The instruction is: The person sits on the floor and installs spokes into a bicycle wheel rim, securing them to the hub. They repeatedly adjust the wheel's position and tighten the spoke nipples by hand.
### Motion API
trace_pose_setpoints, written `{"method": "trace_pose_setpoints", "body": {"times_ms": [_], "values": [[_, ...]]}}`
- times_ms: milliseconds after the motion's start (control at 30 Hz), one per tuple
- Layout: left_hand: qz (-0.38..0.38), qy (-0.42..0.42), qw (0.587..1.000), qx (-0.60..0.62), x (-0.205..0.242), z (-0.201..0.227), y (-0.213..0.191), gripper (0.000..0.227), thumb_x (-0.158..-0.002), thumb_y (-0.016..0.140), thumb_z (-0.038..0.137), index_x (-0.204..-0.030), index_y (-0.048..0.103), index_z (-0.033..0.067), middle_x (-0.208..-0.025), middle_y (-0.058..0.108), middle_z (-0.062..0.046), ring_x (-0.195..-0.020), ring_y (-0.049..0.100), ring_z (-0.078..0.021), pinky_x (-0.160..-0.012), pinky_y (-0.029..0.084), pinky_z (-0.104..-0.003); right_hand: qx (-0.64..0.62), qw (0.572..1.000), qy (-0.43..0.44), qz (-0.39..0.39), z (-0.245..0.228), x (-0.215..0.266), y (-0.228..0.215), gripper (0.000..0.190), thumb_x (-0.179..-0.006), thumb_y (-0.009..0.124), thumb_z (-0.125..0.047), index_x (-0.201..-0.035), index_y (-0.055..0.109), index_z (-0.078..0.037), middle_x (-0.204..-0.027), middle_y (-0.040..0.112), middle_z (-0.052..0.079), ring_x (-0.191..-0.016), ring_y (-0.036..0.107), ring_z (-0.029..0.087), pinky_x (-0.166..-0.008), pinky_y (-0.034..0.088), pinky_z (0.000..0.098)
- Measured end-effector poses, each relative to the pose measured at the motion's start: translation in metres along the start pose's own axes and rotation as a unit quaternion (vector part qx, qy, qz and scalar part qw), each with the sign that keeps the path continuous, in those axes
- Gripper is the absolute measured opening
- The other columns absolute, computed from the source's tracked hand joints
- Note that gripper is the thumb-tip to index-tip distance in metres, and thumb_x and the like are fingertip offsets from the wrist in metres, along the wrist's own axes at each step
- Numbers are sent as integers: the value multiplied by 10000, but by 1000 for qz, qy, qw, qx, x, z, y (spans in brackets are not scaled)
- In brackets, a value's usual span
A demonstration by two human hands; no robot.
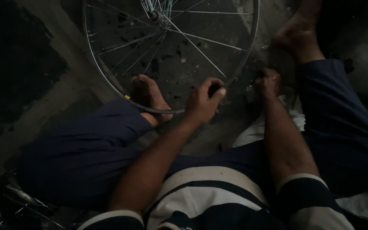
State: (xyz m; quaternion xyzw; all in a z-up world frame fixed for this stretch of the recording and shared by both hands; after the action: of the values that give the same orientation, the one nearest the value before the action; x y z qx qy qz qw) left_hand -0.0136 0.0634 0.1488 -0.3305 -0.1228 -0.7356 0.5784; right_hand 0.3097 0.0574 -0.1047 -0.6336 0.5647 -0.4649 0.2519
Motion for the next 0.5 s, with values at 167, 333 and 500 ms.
{"method": "trace_pose_setpoints", "body": {"times_ms": [167, 333, 500], "values": [[20, 55, 998, 18, -10, 0, -1, 317, -973, 664, 316, -1168, 668, 66, -982, 751, -106, -904, 736, -221, -798, 563, -377, 52, 995, 47, -75, -2, -11, 24, 205, -871, 708, -195, -1053, 774, -126, -1094, 703, 187, -1017, 657, 395, -886, 535, 500], [1, 57, 998, 20, -16, -11, 6, 333, -969, 667, 330, -1179, 657, 71, -983, 719, -103, -919, 699, -212, -828, 547, -372, 71, 992, 60, -89, -29, -10, 12, 196, -937, 681, -214, -1088, 771, -126, -1108, 717, 175, -1033, 671, 390, -864, 542, 518], [20, 68, 997, 33, -25, -5, 1, 319, -951, 683, 306, -1159, 674, 64, -1015, 740, -86, -950, 707, -202, -838, 552, -362, -100, 965, 233, -67, -32, 0, -27, 488, -794, 751, -164, -1281, 717, -147, -1215, 732, 146, -1060, 724, 333, -887, 590, 447]]}}
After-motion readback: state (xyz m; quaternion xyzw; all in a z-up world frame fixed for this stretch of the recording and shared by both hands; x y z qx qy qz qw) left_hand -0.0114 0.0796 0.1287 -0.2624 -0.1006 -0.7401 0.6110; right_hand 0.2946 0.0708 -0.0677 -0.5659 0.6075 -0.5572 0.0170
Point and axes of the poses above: each hand's wrist, its own x-axis away from the middle knuckle, its own y-axis out of the palm, z = x × y, the point moved 10 cm from there along -x, towards the middle knuckle
